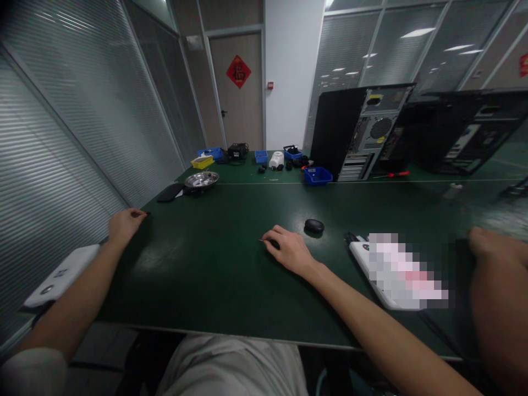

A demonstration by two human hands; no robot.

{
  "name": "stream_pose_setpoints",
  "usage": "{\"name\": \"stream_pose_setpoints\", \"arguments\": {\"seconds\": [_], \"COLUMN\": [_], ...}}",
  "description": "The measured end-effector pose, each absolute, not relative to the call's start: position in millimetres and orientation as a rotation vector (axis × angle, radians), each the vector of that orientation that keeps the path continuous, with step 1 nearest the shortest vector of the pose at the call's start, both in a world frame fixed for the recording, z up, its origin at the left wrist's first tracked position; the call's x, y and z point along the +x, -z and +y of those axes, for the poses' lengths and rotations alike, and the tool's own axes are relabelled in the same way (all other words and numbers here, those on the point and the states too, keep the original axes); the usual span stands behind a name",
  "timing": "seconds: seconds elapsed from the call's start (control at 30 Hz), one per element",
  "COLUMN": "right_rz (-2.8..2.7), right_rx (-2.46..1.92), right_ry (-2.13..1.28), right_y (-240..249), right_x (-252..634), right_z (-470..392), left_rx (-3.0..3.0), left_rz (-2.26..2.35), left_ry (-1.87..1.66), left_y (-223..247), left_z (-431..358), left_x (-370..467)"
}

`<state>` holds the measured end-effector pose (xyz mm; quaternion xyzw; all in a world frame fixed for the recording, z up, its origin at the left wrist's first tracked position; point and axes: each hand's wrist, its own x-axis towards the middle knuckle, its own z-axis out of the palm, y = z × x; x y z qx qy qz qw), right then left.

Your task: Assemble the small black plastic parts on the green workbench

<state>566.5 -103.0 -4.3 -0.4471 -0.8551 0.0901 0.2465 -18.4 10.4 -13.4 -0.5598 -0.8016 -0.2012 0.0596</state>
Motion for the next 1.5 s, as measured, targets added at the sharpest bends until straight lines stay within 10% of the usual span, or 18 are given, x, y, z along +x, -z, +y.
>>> {"name": "stream_pose_setpoints", "arguments": {"seconds": [0.53,1.0,1.5], "right_rz": [-2.353,-2.351,-2.39], "right_rx": [-1.226,-1.204,-1.168], "right_ry": [-0.239,-0.221,-0.24], "right_y": [6,9,11], "right_x": [567,561,557], "right_z": [-102,-108,-109], "left_rx": [-1.747,-3.327,-3.336], "left_rz": [-2.428,-1.284,-1.366], "left_ry": [0.734,1.008,1.07], "left_y": [14,12,12], "left_z": [11,-72,-81], "left_x": [4,296,299]}}
